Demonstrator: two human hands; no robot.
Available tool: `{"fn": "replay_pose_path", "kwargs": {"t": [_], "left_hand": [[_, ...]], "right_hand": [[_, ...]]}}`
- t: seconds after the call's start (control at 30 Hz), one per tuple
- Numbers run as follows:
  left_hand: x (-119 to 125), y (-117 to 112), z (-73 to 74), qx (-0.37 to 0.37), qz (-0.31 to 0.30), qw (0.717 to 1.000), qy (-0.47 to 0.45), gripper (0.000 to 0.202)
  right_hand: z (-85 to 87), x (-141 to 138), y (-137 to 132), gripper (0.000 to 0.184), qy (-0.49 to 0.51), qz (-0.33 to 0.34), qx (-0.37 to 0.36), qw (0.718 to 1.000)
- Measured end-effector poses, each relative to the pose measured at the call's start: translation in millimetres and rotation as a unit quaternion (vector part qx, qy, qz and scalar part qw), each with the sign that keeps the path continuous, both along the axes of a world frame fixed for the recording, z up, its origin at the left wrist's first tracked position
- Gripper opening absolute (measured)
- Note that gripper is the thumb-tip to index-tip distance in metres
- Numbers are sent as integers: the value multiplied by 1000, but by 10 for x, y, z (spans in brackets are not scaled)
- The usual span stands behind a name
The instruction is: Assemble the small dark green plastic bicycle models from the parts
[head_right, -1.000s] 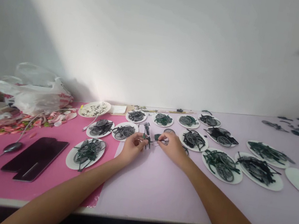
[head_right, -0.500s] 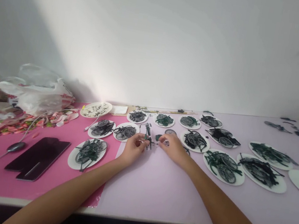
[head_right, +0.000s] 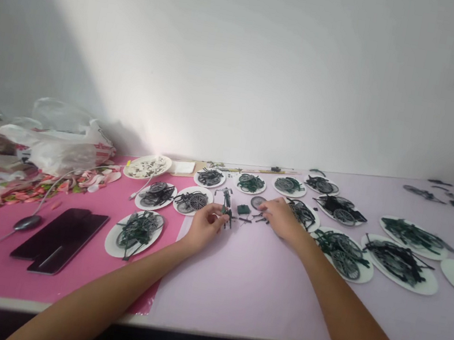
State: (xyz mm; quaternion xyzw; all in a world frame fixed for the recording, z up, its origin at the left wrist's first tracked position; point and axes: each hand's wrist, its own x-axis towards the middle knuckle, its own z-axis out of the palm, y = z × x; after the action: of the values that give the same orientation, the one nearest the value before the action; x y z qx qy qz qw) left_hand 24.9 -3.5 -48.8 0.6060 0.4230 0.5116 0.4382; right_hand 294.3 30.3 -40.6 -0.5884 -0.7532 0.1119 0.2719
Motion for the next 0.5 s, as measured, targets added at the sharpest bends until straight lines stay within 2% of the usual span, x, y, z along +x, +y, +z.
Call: {"fn": "replay_pose_path", "kwargs": {"t": [0.17, 0.37, 0.5], "left_hand": [[5, -2, 15, 6, 0, 1000, 3, 32], [9, -14, 7, 16, -2, 1000, 11, 31], [7, -27, -1, 13, -7, 1000, 15, 33]], "right_hand": [[67, 63, -4, 29, -2, 34, -14, 999], [190, 251, -18, 42, 18, 80, -87, 993], [197, 356, -37, 40, 50, 104, -146, 983]]}}
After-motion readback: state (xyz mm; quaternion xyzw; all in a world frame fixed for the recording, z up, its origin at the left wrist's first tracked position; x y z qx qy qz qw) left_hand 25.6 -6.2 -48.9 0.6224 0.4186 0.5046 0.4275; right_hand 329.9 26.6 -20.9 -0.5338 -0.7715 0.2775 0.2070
